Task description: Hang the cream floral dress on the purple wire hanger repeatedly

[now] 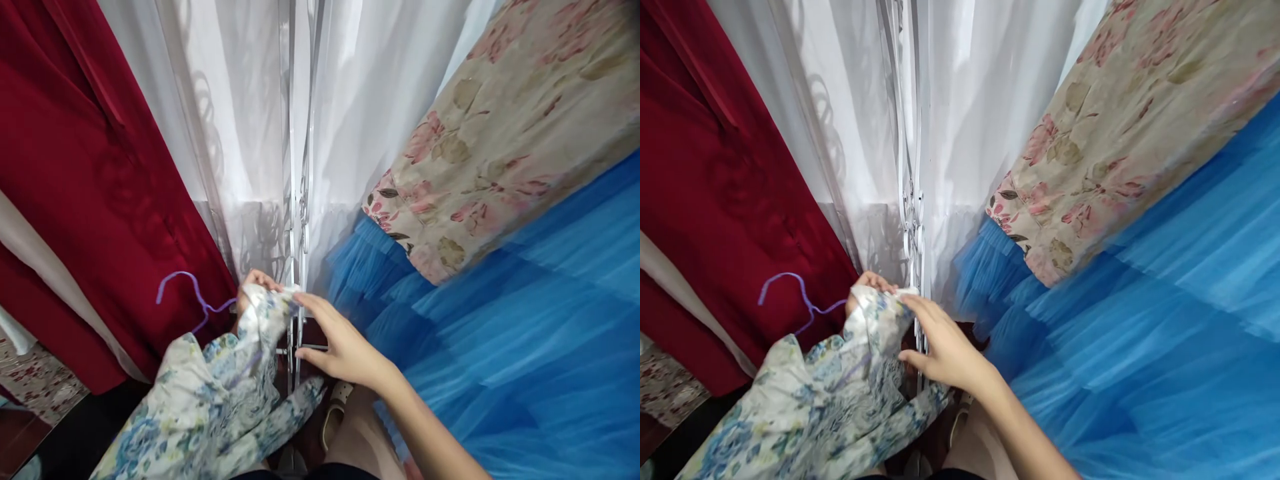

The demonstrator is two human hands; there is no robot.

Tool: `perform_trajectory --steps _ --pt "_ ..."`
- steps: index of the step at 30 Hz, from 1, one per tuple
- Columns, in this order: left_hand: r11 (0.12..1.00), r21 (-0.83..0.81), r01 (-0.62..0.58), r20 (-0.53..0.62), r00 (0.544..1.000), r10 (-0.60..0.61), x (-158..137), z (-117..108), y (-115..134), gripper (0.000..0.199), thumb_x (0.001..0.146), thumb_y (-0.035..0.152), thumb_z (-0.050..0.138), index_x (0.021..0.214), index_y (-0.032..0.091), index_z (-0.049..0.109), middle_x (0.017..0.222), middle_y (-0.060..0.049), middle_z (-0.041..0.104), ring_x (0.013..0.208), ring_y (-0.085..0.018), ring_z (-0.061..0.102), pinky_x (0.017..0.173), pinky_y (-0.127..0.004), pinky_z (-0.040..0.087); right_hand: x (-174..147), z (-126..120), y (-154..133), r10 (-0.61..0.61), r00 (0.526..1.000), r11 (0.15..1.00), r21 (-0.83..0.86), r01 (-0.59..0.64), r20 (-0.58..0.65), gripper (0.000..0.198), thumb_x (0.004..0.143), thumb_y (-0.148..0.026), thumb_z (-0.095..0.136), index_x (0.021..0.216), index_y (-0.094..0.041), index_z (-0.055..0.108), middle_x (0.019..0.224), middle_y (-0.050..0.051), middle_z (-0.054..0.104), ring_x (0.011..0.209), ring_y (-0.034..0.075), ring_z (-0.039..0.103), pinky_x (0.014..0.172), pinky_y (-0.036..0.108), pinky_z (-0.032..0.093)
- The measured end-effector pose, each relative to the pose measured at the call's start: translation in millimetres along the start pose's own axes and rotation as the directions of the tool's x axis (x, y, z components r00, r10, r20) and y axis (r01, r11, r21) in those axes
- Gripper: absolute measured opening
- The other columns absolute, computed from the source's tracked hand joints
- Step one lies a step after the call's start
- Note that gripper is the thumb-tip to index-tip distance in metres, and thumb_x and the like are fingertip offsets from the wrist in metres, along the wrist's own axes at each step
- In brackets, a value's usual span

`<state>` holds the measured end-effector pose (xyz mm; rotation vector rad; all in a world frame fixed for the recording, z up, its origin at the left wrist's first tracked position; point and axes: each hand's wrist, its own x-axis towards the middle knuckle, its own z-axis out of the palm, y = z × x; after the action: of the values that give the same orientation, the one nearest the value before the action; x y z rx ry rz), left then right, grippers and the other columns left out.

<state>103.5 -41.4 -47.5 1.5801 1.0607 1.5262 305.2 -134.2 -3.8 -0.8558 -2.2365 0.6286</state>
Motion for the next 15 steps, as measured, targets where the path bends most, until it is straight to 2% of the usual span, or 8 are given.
perform_trajectory --steps 2,3,6,7,9,13,14,15 --pt "0.981 -0.170 0.091 0.145 0.987 -0.066 -13.8 30.4 13.8 0.009 0.088 0.030 0.046 0.093 0.023 0.046 0.079 -0.004 0.062 0.063 -0.017 0.063 0.059 -0.031 0.049 -7.5 4.2 25.6 0.034 0.997 0.984 -0.175 -0.045 -0.064 0.102 0.076 -0.027 0.076 0.158 -0.022 0.015 0.160 0.016 0.028 0.147 0.033 0.027 0.119 0.052 0.026" --pt "0.943 -0.290 0.166 0.226 0.969 -0.101 -17.5 43.4 22.2 0.016 0.082 0.025 0.051 0.097 0.023 0.047 0.083 -0.003 0.063 0.063 -0.016 0.063 0.056 -0.027 0.048 -11.6 4.7 34.6 0.033 0.997 0.971 -0.235 -0.049 -0.072 0.109 0.074 -0.026 0.076 0.159 -0.021 0.008 0.161 0.017 0.024 0.147 0.033 0.025 0.119 0.053 0.027" --pt "0.638 -0.597 0.487 0.474 0.855 -0.209 -16.1 71.4 45.6 0.044 0.064 0.007 0.059 0.104 0.023 0.051 0.095 -0.001 0.062 0.074 -0.011 0.063 0.060 -0.019 0.046 -25.9 0.5 48.3 0.005 0.994 0.937 -0.348 -0.042 -0.107 0.113 0.074 -0.031 0.074 0.159 -0.018 0.000 0.162 0.019 0.019 0.148 0.035 0.022 0.116 0.054 0.031" --pt "0.529 -0.628 0.570 0.537 0.810 -0.235 -12.2 77.5 51.5 0.049 0.061 0.004 0.059 0.105 0.022 0.051 0.099 -0.001 0.061 0.079 -0.010 0.063 0.064 -0.017 0.047 -31.0 -2.4 50.7 -0.004 0.993 0.925 -0.378 -0.042 -0.120 0.111 0.075 -0.035 0.073 0.159 -0.018 0.002 0.161 0.019 0.018 0.148 0.036 0.022 0.115 0.054 0.032" --pt "0.433 -0.605 0.668 0.620 0.737 -0.271 -1.2 85.9 59.6 0.048 0.060 0.001 0.060 0.104 0.020 0.053 0.101 -0.002 0.061 0.082 -0.010 0.063 0.070 -0.018 0.048 -40.6 -10.7 56.1 -0.016 0.989 0.898 -0.438 -0.050 -0.146 0.109 0.076 -0.042 0.072 0.159 -0.018 0.006 0.160 0.020 0.019 0.146 0.038 0.027 0.111 0.054 0.038" --pt "0.516 -0.411 0.751 0.784 0.581 -0.221 19.5 87.8 65.2 0.052 0.063 0.005 0.071 0.110 0.020 0.057 0.107 -0.005 0.064 0.084 -0.013 0.065 0.077 -0.024 0.049 -52.8 -39.5 71.3 -0.081 0.966 0.820 -0.567 -0.074 -0.244 0.098 0.076 -0.051 0.069 0.156 -0.023 0.021 0.147 0.019 0.040 0.126 0.036 0.054 0.087 0.043 0.057" --pt "0.562 -0.395 0.727 0.791 0.580 -0.194 21.3 84.4 64.9 0.054 0.064 0.009 0.074 0.114 0.020 0.058 0.109 -0.006 0.065 0.089 -0.016 0.066 0.081 -0.027 0.050 -54.0 -48.9 74.0 -0.104 0.955 0.799 -0.595 -0.086 -0.277 0.095 0.075 -0.053 0.070 0.155 -0.024 0.026 0.142 0.018 0.045 0.120 0.035 0.059 0.082 0.040 0.058" --pt "0.612 -0.406 0.678 0.765 0.619 -0.178 21.1 79.3 64.1 0.053 0.067 0.016 0.076 0.116 0.020 0.059 0.111 -0.008 0.066 0.094 -0.019 0.067 0.085 -0.030 0.050 -54.4 -58.6 75.5 -0.124 0.940 0.778 -0.619 -0.106 -0.317 0.094 0.074 -0.054 0.070 0.153 -0.023 0.030 0.137 0.017 0.049 0.114 0.034 0.062 0.077 0.038 0.058"
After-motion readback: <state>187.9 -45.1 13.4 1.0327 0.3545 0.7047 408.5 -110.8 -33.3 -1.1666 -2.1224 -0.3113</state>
